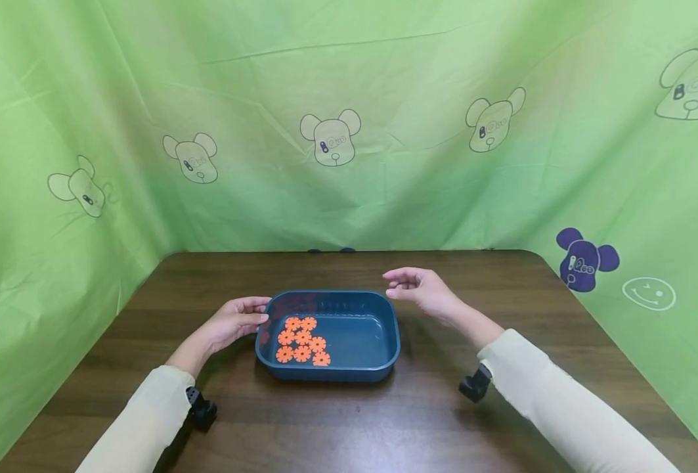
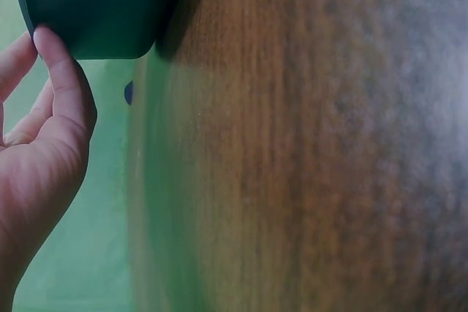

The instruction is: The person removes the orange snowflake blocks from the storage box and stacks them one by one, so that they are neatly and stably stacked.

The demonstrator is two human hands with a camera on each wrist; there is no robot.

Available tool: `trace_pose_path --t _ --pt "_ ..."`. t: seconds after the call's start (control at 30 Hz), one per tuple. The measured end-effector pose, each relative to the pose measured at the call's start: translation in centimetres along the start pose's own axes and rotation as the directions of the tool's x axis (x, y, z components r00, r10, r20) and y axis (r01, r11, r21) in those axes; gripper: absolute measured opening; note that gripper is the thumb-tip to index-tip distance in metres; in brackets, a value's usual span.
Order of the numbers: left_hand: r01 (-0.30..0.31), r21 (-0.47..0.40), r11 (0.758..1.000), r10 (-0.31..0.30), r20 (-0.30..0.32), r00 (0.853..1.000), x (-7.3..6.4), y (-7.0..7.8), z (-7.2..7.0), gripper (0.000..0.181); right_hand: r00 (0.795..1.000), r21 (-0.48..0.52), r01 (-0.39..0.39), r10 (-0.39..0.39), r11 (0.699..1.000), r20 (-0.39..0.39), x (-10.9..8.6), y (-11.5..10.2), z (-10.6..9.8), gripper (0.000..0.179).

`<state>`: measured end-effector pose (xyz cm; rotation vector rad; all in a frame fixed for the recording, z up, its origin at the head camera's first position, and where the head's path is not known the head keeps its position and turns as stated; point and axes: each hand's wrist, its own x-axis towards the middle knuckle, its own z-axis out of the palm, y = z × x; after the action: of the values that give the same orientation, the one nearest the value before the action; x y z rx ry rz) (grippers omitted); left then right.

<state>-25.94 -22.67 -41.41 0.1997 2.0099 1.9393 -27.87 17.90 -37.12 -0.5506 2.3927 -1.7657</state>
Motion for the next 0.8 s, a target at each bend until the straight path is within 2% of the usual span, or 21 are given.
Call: trace_pose_path --t 0.47,0.67,0.8 --pt "0.004 0.010 1.000 -0.004 -0.005 1.000 0.0 -0.1 -0.1 0.055 0.993 -0.024 -0.022 0.025 0.999 0.120 1.0 -1.8 5.7 0.039" --pt "0.013 0.004 1.000 -0.013 -0.023 1.000 0.0 0.0 -0.1 0.054 0.976 -0.032 -0.023 0.030 0.999 0.215 1.5 -1.9 7.9 0.035" --pt "0.002 0.012 1.000 -0.002 -0.006 1.000 0.0 0.0 0.0 0.054 0.963 -0.044 -0.042 0.052 0.998 0.266 1.8 -1.8 9.0 0.035"
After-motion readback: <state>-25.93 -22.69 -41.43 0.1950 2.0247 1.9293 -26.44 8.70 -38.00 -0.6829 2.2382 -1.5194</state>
